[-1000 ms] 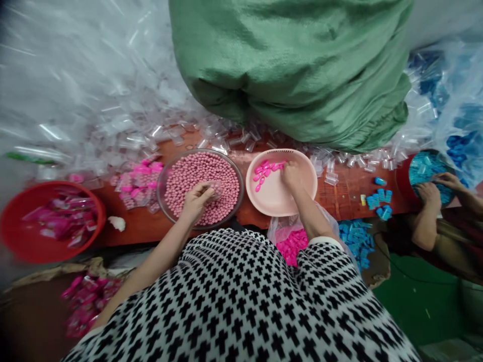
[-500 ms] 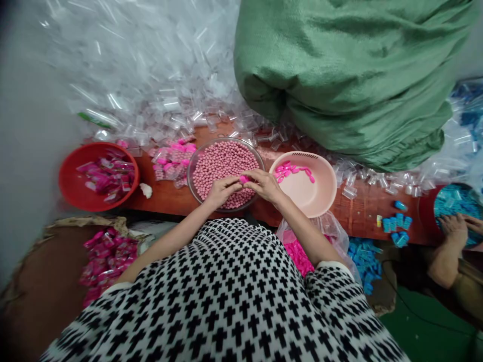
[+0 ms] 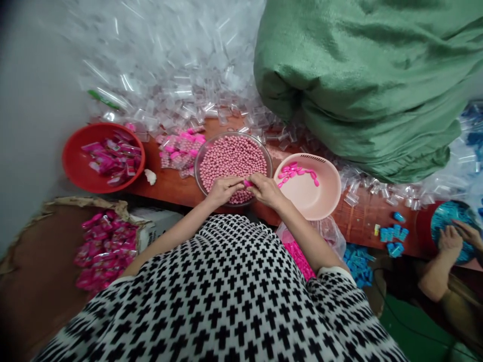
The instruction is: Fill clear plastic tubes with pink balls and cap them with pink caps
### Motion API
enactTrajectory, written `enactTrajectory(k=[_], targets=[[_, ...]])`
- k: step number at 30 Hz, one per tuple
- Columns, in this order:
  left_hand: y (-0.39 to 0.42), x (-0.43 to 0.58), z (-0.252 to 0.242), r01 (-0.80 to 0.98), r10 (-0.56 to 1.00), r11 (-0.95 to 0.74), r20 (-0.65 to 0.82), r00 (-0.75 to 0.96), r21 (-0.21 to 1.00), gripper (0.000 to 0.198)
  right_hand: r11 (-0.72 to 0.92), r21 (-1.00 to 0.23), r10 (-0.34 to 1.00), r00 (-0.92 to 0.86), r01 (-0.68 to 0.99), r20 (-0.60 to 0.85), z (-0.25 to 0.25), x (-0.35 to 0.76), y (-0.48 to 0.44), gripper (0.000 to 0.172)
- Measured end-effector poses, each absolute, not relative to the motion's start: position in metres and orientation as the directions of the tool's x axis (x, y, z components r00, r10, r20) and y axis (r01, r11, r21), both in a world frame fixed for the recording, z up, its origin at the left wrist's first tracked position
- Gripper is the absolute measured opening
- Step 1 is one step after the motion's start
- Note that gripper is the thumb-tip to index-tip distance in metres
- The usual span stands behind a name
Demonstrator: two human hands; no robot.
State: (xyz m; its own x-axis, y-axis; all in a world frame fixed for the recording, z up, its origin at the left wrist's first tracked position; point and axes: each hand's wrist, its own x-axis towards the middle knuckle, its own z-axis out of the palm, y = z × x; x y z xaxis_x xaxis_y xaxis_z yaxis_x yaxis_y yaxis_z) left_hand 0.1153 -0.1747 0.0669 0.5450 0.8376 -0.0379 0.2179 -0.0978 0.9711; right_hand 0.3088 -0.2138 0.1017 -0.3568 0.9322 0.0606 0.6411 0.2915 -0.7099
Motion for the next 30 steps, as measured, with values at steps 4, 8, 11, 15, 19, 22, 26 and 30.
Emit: enactTrajectory(k=[4, 8, 11, 15, 19, 22, 26, 30], targets=[[-0.171, 0.116, 0.069, 0.318, 0.816, -0.212, -0.012, 0.578, 0.924, 0.023, 0.345, -0.669, 0.901, -0.432, 0.658, 0.041, 0.107, 0.311, -0.205, 0.009], [-0.166, 0.116, 0.075, 0.353, 0.805, -0.231, -0.025, 0.592, 0.907, 0.022, 0.361, -0.675, 0.894, -0.444, 0.644, 0.055, 0.111, 0.315, -0.2, 0.013], [-0.164, 0.114, 0.08, 0.285, 0.779, -0.195, -0.029, 0.626, 0.939, 0.025, 0.35, -0.73, 0.898, -0.432, 0.586, 0.083, 0.117, 0.319, -0.202, 0.018], [-0.164, 0.112, 0.082, 0.198, 0.761, -0.171, 0.002, 0.649, 0.965, 0.026, 0.392, -0.682, 0.883, -0.46, 0.618, 0.09, 0.119, 0.318, -0.206, 0.019], [-0.168, 0.11, 0.075, 0.27, 0.824, -0.165, -0.018, 0.566, 0.949, 0.028, 0.42, -0.652, 0.888, -0.433, 0.631, 0.153, 0.105, 0.309, -0.205, 0.021], [-0.17, 0.107, 0.069, 0.334, 0.817, -0.192, -0.038, 0.576, 0.923, 0.027, 0.425, -0.643, 0.883, -0.45, 0.637, 0.138, 0.094, 0.303, -0.203, 0.021], [-0.168, 0.106, 0.067, 0.433, 0.819, -0.256, -0.044, 0.572, 0.864, 0.026, 0.413, -0.59, 0.885, -0.458, 0.693, 0.082, 0.09, 0.3, -0.197, 0.02], [-0.164, 0.107, 0.072, 0.485, 0.845, -0.261, -0.045, 0.534, 0.835, 0.026, 0.341, -0.697, 0.909, -0.409, 0.631, 0.075, 0.089, 0.299, -0.191, 0.023]])
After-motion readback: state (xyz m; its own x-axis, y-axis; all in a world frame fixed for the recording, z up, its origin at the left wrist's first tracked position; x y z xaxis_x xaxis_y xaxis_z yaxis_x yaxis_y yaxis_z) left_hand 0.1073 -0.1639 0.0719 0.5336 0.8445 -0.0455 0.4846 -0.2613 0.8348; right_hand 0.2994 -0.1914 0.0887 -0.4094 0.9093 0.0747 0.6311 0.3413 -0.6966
